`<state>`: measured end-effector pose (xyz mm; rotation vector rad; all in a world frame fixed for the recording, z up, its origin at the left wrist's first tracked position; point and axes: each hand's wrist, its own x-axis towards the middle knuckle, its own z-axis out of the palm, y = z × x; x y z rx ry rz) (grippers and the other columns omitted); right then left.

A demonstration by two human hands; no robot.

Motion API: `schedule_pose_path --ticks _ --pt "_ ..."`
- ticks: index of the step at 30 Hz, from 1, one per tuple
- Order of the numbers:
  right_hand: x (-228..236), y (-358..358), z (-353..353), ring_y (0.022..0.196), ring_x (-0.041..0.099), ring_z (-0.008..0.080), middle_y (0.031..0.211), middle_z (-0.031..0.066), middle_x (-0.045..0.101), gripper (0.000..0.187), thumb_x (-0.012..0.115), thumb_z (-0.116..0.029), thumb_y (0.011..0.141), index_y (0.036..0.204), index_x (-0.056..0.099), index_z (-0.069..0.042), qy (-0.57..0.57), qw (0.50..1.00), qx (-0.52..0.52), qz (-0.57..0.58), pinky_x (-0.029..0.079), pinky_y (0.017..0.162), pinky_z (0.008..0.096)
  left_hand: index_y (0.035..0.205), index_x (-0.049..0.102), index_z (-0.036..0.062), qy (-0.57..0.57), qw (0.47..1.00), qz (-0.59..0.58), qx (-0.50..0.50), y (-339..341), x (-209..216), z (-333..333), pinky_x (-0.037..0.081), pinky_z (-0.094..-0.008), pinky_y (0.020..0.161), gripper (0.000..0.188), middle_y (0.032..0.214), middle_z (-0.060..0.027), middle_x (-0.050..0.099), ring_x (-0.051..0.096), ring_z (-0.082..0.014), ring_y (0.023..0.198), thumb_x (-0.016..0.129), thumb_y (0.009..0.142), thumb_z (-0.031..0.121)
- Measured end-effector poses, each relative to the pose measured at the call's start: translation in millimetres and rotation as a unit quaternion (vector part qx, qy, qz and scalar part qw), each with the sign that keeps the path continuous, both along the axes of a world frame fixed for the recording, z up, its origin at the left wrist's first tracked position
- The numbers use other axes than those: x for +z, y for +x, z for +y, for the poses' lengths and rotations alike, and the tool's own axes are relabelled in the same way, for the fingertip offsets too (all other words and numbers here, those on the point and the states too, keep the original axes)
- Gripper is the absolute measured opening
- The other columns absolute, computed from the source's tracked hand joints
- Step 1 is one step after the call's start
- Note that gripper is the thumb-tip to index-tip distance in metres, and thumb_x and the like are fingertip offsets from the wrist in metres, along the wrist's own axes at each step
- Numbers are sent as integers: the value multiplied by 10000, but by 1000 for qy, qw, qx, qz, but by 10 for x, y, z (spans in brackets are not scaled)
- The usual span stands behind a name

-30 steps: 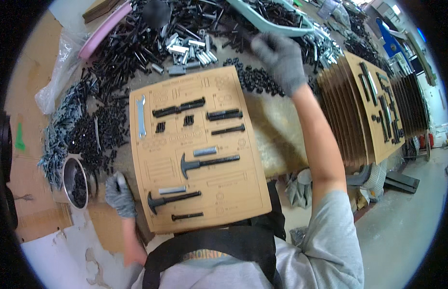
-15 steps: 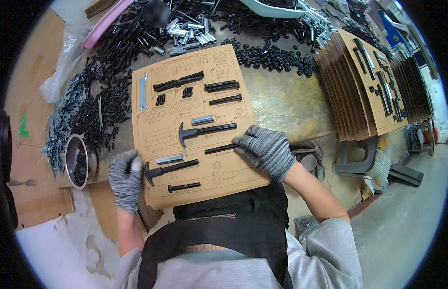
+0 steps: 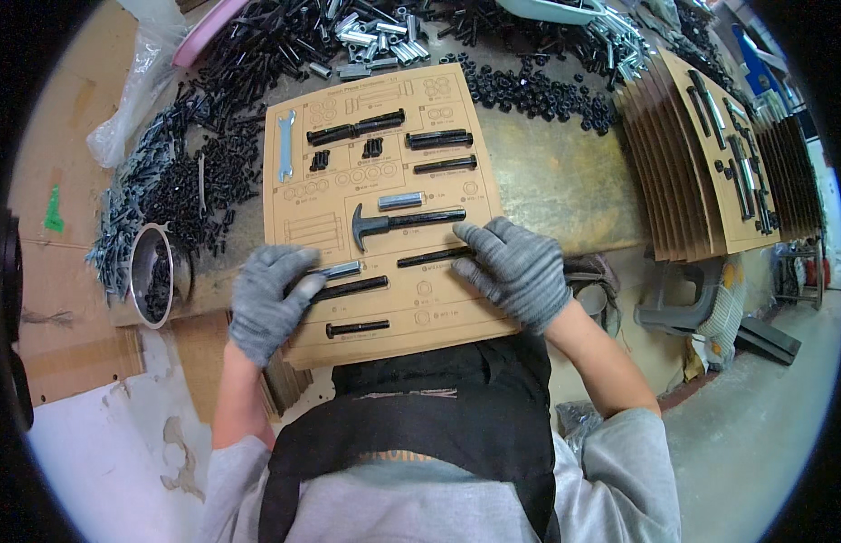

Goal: The person sorts and arranges various metal hardware items, including bolts, nuts, washers, and tools, onto a cardboard template with pre-drawn outlines. They pick items from piles and place them into designated slots, occasionally adjusting the template and stacking completed boards.

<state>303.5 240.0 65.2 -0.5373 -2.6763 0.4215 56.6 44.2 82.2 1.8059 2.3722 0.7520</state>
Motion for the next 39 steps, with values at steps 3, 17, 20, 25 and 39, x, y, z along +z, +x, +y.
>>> schedule_pose_path --ticks 3,17,20,25,39 --pt "103 -70 -121 642 614 259 766 83 594 286 674 -281 815 1044 659 -109 -19 999 34 2 498 557 380 934 700 71 48 995 -54 73 -87 -32 -285 492 -375 786 166 880 -87 663 609 -270 847 704 774 114" --pt "96 -682 -483 701 644 301 811 121 624 219 584 -293 871 944 652 -99 -59 979 105 -163 519 618 411 990 690 72 12 993 -105 57 -115 -149 -620 496 -367 833 295 951 -104 664 618 -273 901 760 719 166" --pt "173 -639 -438 707 647 301 805 122 643 283 606 -334 865 1016 655 -101 -71 984 84 -139 515 621 410 1033 680 78 60 988 -103 98 -374 -88 -709 489 -381 878 307 1003 -117 668 625 -285 960 729 746 175" --pt "331 -588 -93 606 618 270 768 122 639 260 696 -196 821 1052 661 -81 -110 993 8 34 503 569 352 1105 639 10 41 921 -17 387 -1671 52 -1308 455 -378 951 327 1067 -181 648 614 -304 1022 667 838 197" --pt "279 -642 -13 665 650 189 775 124 677 131 672 -32 821 949 691 -14 -177 978 -28 107 511 629 292 850 718 63 -252 939 -58 226 -2551 78 -1460 521 -404 745 174 819 -182 685 668 -301 775 672 731 182"
